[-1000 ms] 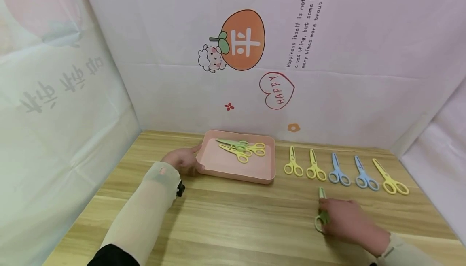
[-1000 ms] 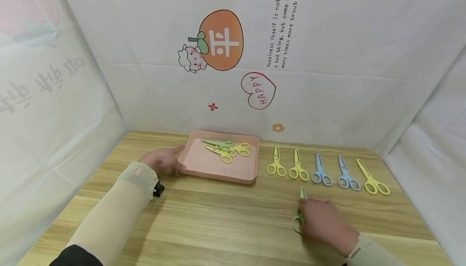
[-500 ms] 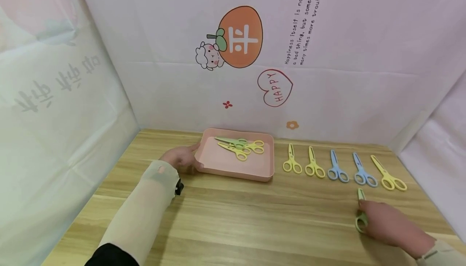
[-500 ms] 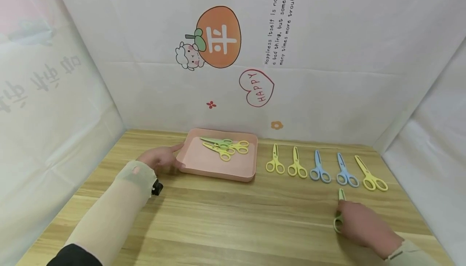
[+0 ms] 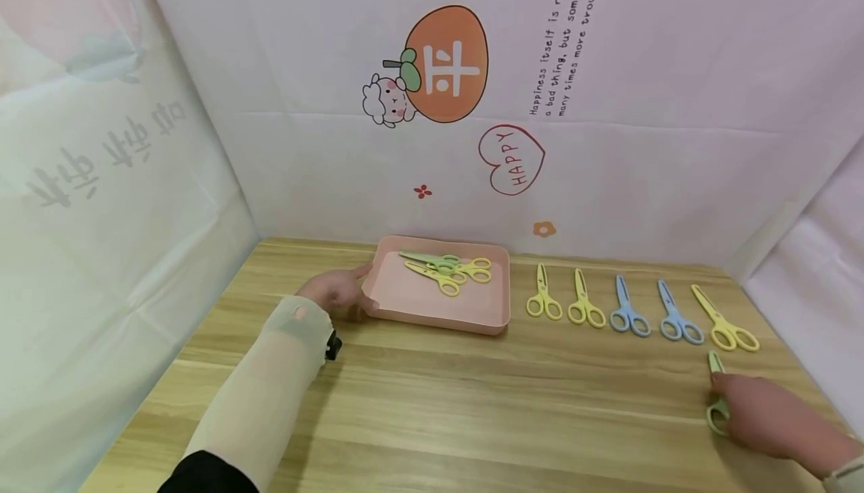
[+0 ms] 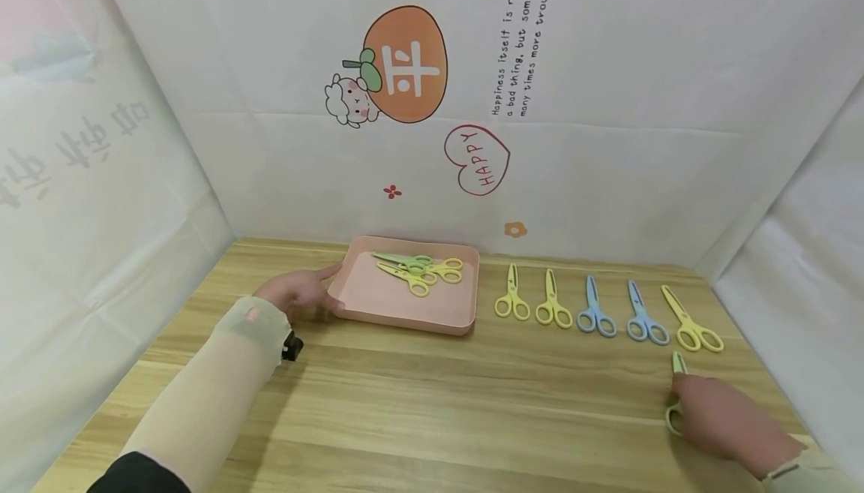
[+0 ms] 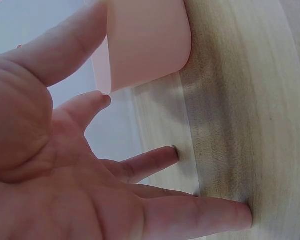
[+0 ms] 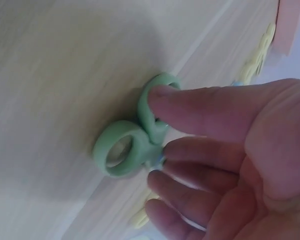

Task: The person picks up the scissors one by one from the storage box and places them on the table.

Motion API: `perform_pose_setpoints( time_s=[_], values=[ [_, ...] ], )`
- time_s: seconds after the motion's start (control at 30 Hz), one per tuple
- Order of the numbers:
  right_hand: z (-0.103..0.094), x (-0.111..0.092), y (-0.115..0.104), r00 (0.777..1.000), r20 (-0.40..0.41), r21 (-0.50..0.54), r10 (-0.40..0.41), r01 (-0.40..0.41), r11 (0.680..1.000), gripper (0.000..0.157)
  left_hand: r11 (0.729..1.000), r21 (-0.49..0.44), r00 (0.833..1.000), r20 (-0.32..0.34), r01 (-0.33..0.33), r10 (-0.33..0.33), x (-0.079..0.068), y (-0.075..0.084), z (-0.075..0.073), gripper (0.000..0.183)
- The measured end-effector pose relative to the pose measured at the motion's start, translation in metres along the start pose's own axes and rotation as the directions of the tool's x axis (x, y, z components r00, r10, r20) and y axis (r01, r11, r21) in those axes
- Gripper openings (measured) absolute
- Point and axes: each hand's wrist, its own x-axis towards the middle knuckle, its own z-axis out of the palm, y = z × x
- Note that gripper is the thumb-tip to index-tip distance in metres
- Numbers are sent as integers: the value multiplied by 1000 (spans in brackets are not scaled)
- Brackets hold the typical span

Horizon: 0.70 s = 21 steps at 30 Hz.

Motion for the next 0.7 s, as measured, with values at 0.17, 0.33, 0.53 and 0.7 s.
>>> perform_pose_setpoints(
  time_s=[0.17,0.33,0.53,0.7],
  values=[
    [0,2,10,999,-17,1,-29,29,1000,22,1000,-10,1000,-4,3,-3,0,0,0,106],
    [-1,6,19,998,-23,0,-57,57,998,26,1000,3,1000,-2,-3,3,1,0,0,106],
    [-2,8,27,995,-28,-16,-97,96,995,34,1000,22,1000,-8,0,0,1,0,-1,105],
    [-4,7,30,994,-19,-14,-107,106,994,35,999,31,1000,-6,-8,8,2,0,-1,105]
  ],
)
